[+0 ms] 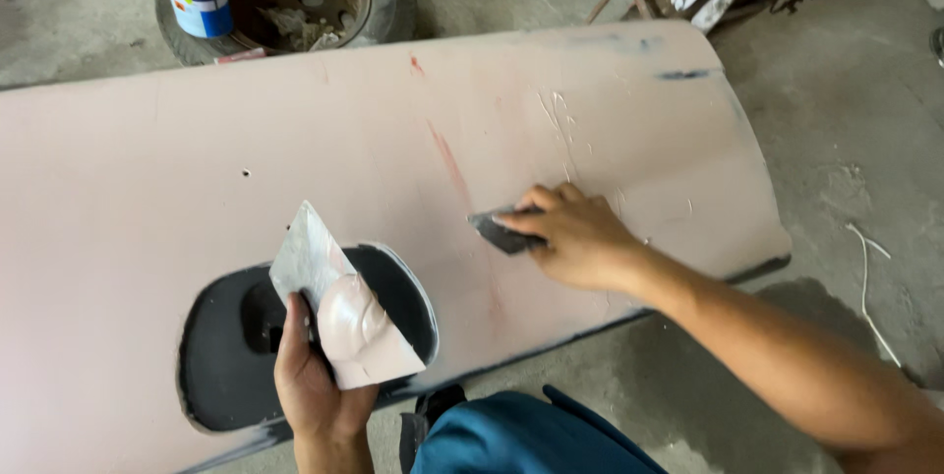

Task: The person uses a putty knife to spread a beige filler paste onto a large pinkish car panel, smoothing it across the surface. The person repeatedly scoops filler from a metal palette and applies it to the panel.

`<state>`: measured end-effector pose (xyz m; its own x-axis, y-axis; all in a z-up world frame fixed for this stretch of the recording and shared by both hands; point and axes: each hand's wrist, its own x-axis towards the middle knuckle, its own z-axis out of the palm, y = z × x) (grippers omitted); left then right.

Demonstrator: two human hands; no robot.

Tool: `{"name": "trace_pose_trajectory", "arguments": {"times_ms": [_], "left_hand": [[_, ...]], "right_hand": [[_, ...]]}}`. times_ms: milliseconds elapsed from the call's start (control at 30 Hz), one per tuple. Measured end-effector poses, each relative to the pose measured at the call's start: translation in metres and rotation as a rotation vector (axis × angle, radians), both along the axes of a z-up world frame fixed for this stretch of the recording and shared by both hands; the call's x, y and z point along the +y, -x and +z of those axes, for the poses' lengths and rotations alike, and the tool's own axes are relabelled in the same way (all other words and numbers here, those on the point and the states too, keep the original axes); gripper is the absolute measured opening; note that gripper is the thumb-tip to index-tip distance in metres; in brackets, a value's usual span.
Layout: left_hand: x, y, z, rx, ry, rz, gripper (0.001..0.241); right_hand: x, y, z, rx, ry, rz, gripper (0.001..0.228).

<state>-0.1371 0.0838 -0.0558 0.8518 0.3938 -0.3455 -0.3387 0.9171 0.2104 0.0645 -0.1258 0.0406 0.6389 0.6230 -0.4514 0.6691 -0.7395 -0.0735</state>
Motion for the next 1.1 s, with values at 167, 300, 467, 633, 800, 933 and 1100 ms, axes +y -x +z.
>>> {"name": "trace_pose_trajectory", "arguments": {"times_ms": [167,300,467,633,800,933,1100], "left_hand": [[-0.023,0.017,0.011,-0.037,-0.023,-0.052,0.053],[-0.042,0.034,0.015,0.019,-0.017,-0.067,0.052],[-0.049,0.057,0.012,0.023,-0.013,-0.052,0.050],[-0.043,0.073,0.009,0.040,-0.020,0.019,0.049],[-0.038,0.078,0.009,0.099,-0.029,0.050,0.051],[-0.032,0.078,0.011,0.189,-0.011,0.051,0.053],[-0.024,0.075,0.013,0.297,0.012,0.070,0.055]], "right_hand": [[-0.052,0.098,-0.034,-0.073,-0.149,0.031,0.075],[-0.083,0.153,-0.058,-0.152,-0.280,0.022,0.075],[-0.099,0.170,-0.064,-0.075,-0.134,-0.007,0.081],[-0.091,0.115,-0.035,-0.230,-0.174,0.016,0.076],[-0.023,-0.006,-0.027,-0.142,-0.276,-0.040,0.048],[0.032,-0.082,-0.021,-0.154,-0.241,-0.158,0.041],[0.071,-0.140,-0.027,-0.116,-0.158,-0.267,0.041]]}}
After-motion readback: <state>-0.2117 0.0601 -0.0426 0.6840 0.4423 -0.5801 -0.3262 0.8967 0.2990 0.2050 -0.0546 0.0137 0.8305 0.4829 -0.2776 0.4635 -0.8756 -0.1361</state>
